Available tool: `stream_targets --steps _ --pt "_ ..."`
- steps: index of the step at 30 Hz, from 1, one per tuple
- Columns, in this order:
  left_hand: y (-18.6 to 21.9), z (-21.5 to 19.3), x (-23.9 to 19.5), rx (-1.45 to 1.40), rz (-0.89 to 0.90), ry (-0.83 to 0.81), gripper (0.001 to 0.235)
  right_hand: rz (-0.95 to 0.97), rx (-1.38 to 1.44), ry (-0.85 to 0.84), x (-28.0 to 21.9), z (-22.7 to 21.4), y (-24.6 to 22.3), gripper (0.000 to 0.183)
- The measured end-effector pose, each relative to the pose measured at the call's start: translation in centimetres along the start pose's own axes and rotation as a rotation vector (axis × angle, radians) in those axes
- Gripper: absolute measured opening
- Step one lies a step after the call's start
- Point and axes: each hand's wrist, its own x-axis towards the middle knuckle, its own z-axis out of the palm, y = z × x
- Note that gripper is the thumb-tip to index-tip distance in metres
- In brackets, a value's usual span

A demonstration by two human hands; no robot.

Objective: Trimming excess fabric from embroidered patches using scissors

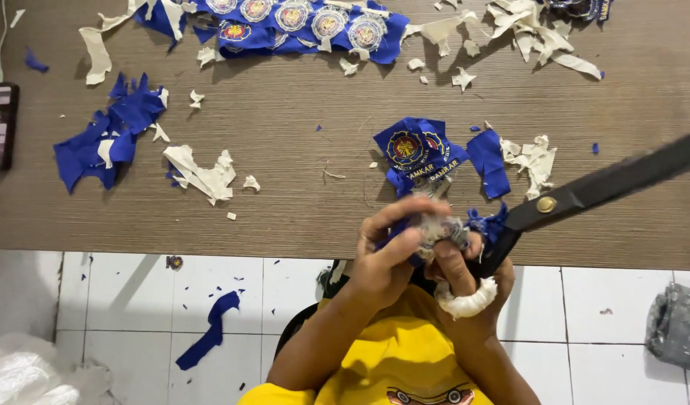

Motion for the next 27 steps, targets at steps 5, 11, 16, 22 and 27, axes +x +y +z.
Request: stream_targets --steps 5,11,16,22,27 --pt "-2.6 0.1 -1.9 0.073 -0.018 -0.097 0.115 -0.061 -0.088 0.078 0.3 0.2 0.3 0.025" --pt "-1.8 1.4 -0.2 0.391 0.126 0.084 0.065 -0.02 0.136 -0.009 0.1 0.9 0.2 0.029" --pt "0.6 3.5 -0.1 0.502 0.194 0.349 0.036 0.066 0.099 -0.076 0.1 -0.1 -0.1 0.025" --pt "2.5 3.3 -0.7 0.335 0.165 0.354 0.016 0.009 0.09 -0.499 2.9 -6.9 2.5 0.077" --pt "4.0 3.2 -1.0 0.692 0.137 0.349 0.022 -0.031 -0.611 -0.784 1.7 -8.0 -2.6 0.094"
